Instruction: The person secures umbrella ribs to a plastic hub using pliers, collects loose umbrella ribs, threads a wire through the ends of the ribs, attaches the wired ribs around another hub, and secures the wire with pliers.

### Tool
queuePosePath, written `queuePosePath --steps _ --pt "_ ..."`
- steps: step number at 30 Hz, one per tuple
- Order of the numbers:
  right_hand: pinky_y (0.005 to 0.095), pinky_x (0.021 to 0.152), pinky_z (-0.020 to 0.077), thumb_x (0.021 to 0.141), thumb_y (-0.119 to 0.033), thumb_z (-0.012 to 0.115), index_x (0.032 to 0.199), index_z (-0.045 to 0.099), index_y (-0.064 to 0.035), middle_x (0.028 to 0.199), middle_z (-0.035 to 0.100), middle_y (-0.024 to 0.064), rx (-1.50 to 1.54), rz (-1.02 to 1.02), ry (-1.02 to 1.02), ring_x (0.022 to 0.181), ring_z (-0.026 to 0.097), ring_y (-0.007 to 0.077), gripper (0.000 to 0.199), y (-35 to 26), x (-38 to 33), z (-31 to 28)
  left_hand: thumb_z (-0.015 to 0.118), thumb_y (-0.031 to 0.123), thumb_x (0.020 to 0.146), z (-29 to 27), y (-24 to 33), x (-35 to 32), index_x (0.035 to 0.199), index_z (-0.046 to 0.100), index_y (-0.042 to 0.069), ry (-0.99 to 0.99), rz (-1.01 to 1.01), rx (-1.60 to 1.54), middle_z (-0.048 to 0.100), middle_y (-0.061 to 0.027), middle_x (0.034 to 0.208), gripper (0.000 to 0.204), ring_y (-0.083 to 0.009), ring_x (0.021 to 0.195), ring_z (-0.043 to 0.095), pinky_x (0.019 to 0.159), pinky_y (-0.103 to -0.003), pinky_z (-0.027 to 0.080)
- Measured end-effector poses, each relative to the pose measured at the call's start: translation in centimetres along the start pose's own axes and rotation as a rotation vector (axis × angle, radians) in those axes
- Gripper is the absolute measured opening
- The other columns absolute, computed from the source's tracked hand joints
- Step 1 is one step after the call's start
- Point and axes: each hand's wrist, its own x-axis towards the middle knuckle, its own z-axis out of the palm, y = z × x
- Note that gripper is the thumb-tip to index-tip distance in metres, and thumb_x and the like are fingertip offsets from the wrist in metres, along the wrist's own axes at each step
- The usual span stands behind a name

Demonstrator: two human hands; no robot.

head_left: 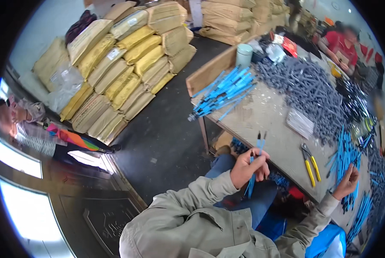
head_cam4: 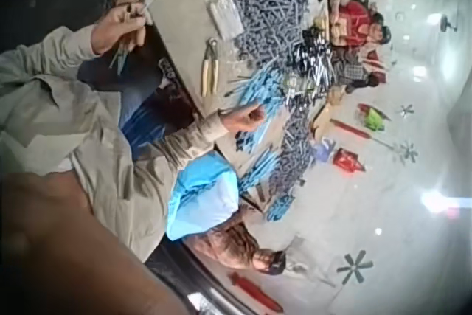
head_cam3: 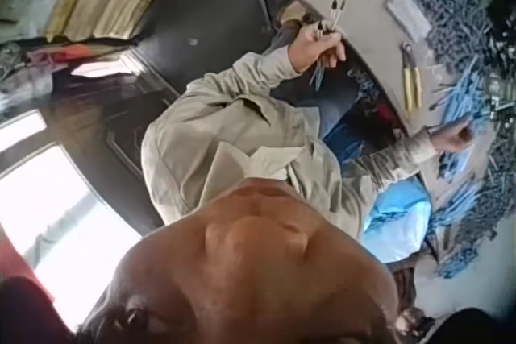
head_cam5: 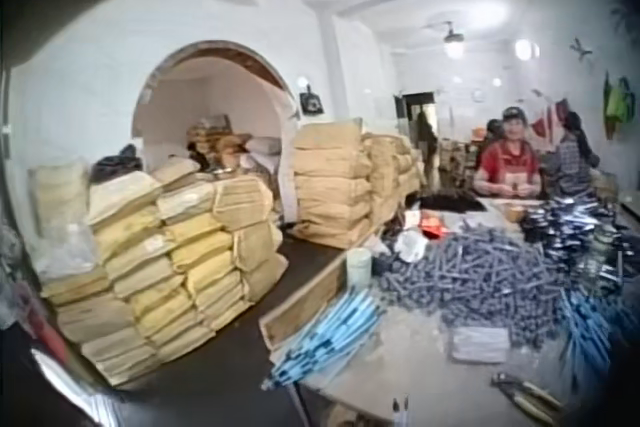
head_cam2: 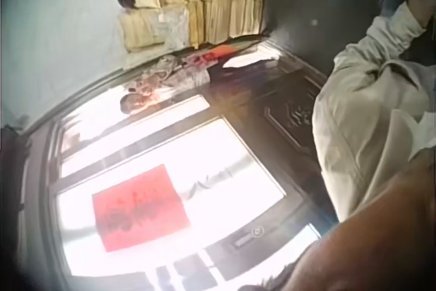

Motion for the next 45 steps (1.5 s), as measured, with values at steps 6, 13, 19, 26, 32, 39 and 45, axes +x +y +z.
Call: queuePosePath --steps 6,13,19,26,32,39,45 --pt "0.0241 0.061 0.0412 0.08 0.001 0.06 0.079 0.052 0.0001 0.075 0.05 0.0045 0.182 -0.08 -0.01 0.066 0.047 0.0116 0.009 -9.6 -10.8 0.6 0.038 0.024 0.096 0.3 0.1 1.0 0.108 0.047 0.001 0.091 0.145 -0.022 0.061 -0.0146 0.101 0.028 -0.0178 0.086 0.061 0.075 -0.029 0.049" --pt "0.0263 0.061 0.0418 0.081 0.0 0.06 0.083 0.053 0.0007 0.076 0.051 0.0074 0.508 -0.049 -0.569 0.065 0.049 0.0168 0.008 -15.7 -18.3 2.8 0.04 0.02 0.096 1.4 0.6 -2.2 0.114 0.047 0.001 0.051 0.367 0.197 0.059 -0.0063 0.091 0.027 -0.0106 0.083 0.057 0.074 -0.025 0.046" --pt "0.0266 0.062 0.0425 0.078 0.001 0.062 0.084 0.054 0.0007 0.079 0.052 0.0082 0.627 -0.009 -0.584 0.066 0.049 0.0162 0.011 -19.0 -20.9 2.9 0.052 0.012 0.09 1.1 1.3 -4.1 0.103 0.054 0.003 0.201 0.416 0.334 0.054 0.0008 0.072 0.016 -0.0035 0.059 0.049 0.056 -0.021 0.041" --pt "0.0263 0.06 0.0425 0.08 -0.009 0.063 0.084 0.057 -0.0006 0.073 0.055 0.0078 0.767 0.28 -0.88 0.066 0.053 0.0144 0.011 -20.3 -18.5 4.0 0.046 0.004 0.089 1.7 3.9 -4.0 0.093 0.053 0.002 0.104 0.125 0.066 0.056 -0.005 0.069 0.008 -0.0118 0.054 0.052 0.055 -0.023 0.044" --pt "0.0315 0.059 0.0448 0.084 -0.011 0.057 0.079 0.059 -0.0012 0.07 0.057 0.0131 -0.01 0.002 -0.272 0.064 0.057 0.0206 0.011 -3.8 -5.5 2.5 0.044 0.016 0.093 2.3 2.3 -2.1 0.107 0.042 0.002 -0.056 0.106 -0.004 0.063 -0.0153 0.089 0.019 -0.0177 0.059 0.06 0.052 -0.026 0.048" --pt "0.0405 0.061 0.0471 0.076 -0.021 0.064 0.078 0.061 -0.0104 0.087 0.059 0.0101 -1.069 -0.135 -0.275 0.073 0.06 0.0299 0.011 9.0 0.4 1.7 0.044 0.02 0.094 3.3 0.0 -2.7 0.111 0.043 0.007 0.015 0.041 0.065 0.061 -0.0181 0.103 0.021 -0.0225 0.073 0.063 0.06 -0.03 0.05" --pt "0.0381 0.059 0.0478 0.075 -0.024 0.065 0.088 0.062 -0.0143 0.083 0.061 0.0086 -0.695 0.061 -0.397 0.071 0.06 0.0289 0.016 3.7 -0.1 1.9 0.037 0.018 0.096 2.6 -0.5 -2.7 0.103 0.045 0.002 -0.094 -0.12 0.127 0.06 -0.0213 0.101 0.019 -0.0265 0.085 0.062 0.077 -0.037 0.049"
